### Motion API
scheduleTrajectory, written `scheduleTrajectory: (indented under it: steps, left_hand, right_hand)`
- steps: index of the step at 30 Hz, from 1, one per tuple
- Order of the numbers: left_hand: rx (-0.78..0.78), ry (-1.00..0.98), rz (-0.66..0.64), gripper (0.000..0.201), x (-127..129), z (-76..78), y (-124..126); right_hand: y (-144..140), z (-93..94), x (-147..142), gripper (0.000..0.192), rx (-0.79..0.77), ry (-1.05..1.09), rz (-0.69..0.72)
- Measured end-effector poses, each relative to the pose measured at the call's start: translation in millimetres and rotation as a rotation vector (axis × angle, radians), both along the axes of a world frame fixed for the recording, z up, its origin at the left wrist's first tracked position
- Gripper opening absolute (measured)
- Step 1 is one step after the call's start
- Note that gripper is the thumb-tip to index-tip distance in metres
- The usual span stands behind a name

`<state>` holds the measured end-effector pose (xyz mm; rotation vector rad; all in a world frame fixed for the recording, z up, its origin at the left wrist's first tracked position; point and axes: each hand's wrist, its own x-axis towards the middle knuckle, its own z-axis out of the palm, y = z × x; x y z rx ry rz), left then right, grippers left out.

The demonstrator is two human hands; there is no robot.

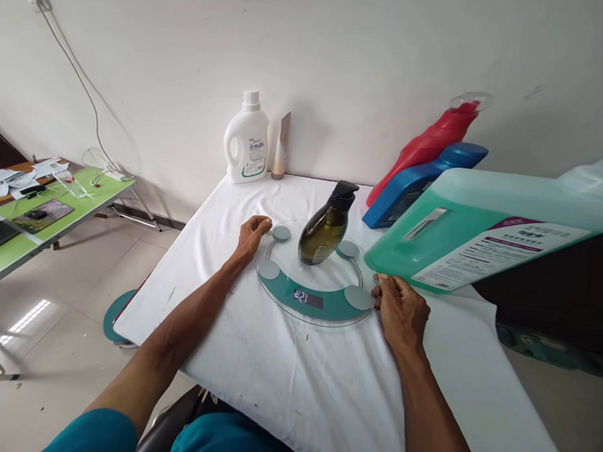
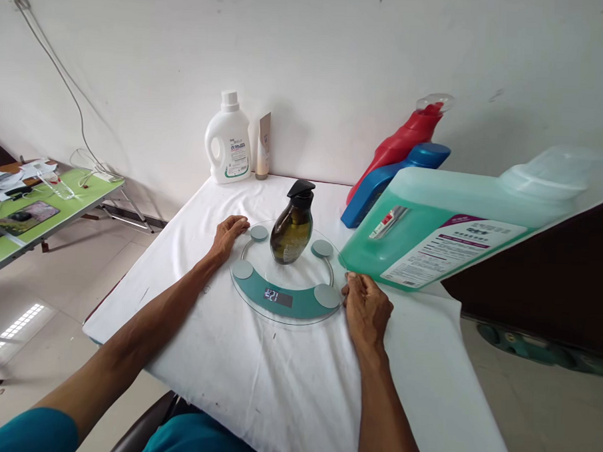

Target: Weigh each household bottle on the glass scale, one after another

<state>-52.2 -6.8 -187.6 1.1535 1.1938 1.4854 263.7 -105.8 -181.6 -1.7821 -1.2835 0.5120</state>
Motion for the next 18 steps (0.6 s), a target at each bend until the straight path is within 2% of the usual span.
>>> scheduleTrajectory:
  steps: [8,18]
  left_hand:
    - [0.027,0.01,0.017,0.031,-2.5,-3.1,-3.0]
    - [0.032,0.061,0.037,0.028,-4.8,-3.4,-9.8]
  right_hand:
    - [-1.6,-2.9,0.1,0.039,0.018,-0.053,0.01]
    - [-4.6,-7.0,-1.9,0.046,0.052,-0.049,-0.01]
